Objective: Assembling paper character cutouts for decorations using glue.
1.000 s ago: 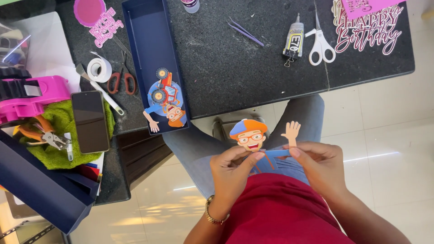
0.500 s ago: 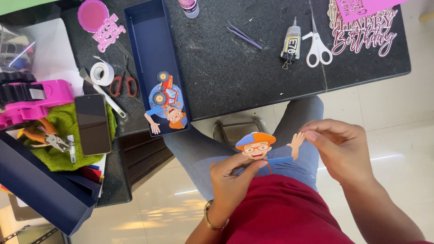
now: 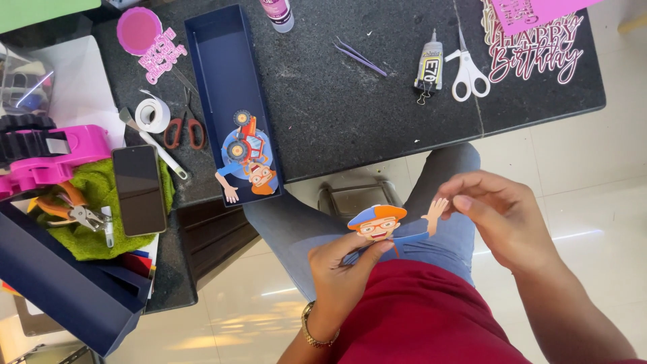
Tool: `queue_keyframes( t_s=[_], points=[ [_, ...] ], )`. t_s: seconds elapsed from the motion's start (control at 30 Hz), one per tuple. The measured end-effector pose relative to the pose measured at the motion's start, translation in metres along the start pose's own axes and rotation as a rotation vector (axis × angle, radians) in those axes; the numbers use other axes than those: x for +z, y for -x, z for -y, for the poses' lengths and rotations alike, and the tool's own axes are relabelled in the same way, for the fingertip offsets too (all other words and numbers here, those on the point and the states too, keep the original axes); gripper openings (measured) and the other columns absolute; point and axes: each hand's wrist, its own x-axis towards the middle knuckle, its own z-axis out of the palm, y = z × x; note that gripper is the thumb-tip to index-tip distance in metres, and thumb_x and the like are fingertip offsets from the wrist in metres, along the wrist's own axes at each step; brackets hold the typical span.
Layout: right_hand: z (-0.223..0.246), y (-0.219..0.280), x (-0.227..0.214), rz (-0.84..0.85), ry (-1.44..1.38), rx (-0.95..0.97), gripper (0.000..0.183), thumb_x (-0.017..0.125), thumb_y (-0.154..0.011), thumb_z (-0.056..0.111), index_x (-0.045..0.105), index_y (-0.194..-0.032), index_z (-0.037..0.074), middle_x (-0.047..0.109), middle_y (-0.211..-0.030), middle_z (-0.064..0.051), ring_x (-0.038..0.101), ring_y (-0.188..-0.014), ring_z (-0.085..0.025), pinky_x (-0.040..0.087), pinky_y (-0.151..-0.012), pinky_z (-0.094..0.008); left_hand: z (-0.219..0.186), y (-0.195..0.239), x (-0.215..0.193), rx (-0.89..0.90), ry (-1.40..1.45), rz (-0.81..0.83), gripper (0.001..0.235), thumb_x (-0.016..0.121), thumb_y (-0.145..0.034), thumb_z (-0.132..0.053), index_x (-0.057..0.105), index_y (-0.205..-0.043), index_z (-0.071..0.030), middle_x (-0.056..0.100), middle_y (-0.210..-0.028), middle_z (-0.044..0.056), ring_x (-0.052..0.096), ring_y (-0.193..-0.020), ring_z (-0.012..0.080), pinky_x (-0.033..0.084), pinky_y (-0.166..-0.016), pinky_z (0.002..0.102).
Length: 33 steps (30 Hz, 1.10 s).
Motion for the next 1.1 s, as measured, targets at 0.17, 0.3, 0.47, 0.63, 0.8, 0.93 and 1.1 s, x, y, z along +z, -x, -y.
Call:
queue_keyframes(
  t_s=[0.17, 0.3, 0.47, 0.63, 0.8, 0.93, 1.1],
  points=[
    [-0.009, 0.003, -0.006, -0.048, 0.059, 0.012, 0.01, 0.067, -0.091, 0.001, 0.074, -0.097, -0.002, 0.076, -0.09, -0.015, 0.072, -0.084, -0.025, 0.059, -0.076, -0.037, -0.003, -0.001, 0.001, 0.054, 0.005, 0.0, 0.011, 0.084, -0.084, -0.009, 0.079, -0.092, -0.004, 0.081, -0.092, 0.004, 0.078, -0.082, 0.0091, 0.062, -0.072, 0.021],
    [-0.009, 0.004, -0.006, -0.052, 0.132, -0.024, 0.006, 0.069, -0.09, -0.002, 0.074, -0.091, 0.001, 0.076, -0.09, -0.012, 0.072, -0.083, -0.022, 0.057, -0.081, -0.034, -0.004, 0.0, 0.001, 0.059, -0.003, -0.001, 0.011, 0.084, -0.083, -0.008, 0.079, -0.092, -0.004, 0.081, -0.092, 0.004, 0.078, -0.081, 0.0096, 0.062, -0.071, 0.021],
    [-0.011, 0.004, -0.007, -0.097, 0.151, 0.008, 0.007, 0.07, -0.088, -0.005, 0.075, -0.092, 0.0, 0.077, -0.092, -0.014, 0.072, -0.088, -0.022, 0.058, -0.084, -0.032, -0.001, -0.001, 0.001, 0.087, -0.029, -0.007, 0.012, 0.085, -0.083, -0.01, 0.079, -0.092, -0.005, 0.081, -0.09, 0.003, 0.076, -0.074, 0.0077, 0.059, -0.064, 0.02],
    [-0.008, 0.003, -0.001, -0.122, 0.149, 0.0, 0.008, 0.069, -0.09, -0.005, 0.075, -0.091, 0.0, 0.076, -0.085, -0.014, 0.072, -0.084, -0.022, 0.059, -0.085, -0.033, 0.005, 0.002, 0.002, 0.12, -0.084, -0.027, 0.012, 0.087, -0.081, -0.013, 0.077, -0.084, -0.006, 0.081, -0.084, 0.003, 0.074, -0.067, 0.0072, 0.054, -0.056, 0.021],
    [-0.001, 0.0, 0.002, -0.124, 0.018, -0.081, 0.008, 0.062, -0.097, 0.001, 0.07, -0.095, 0.0, 0.071, -0.082, -0.016, 0.069, -0.076, -0.026, 0.061, -0.076, -0.035, 0.004, 0.001, 0.002, 0.101, -0.034, -0.018, 0.013, 0.086, -0.082, -0.011, 0.079, -0.091, -0.005, 0.081, -0.089, 0.004, 0.077, -0.074, 0.0086, 0.058, -0.062, 0.021],
    [-0.008, -0.004, -0.005, -0.223, -0.129, -0.128, 0.008, 0.061, -0.101, 0.004, 0.064, -0.095, 0.001, 0.068, -0.084, -0.016, 0.068, -0.078, -0.022, 0.056, -0.078, -0.03, 0.0, 0.0, 0.0, -0.024, 0.069, 0.02, 0.012, 0.083, -0.084, -0.011, 0.08, -0.094, -0.005, 0.082, -0.097, 0.006, 0.079, -0.09, 0.0108, 0.063, -0.078, 0.022],
    [-0.011, -0.01, -0.004, -0.162, 0.008, -0.147, 0.061, 0.064, -0.091, -0.008, 0.047, -0.146, 0.009, 0.068, -0.121, -0.021, 0.065, -0.102, -0.023, 0.061, -0.089, -0.035, 0.004, 0.003, -0.001, -0.174, 0.321, 0.036, 0.013, 0.082, -0.083, -0.003, 0.078, -0.095, -0.001, 0.081, -0.089, 0.012, 0.08, -0.084, 0.0178, 0.066, -0.077, 0.028]
  ],
)
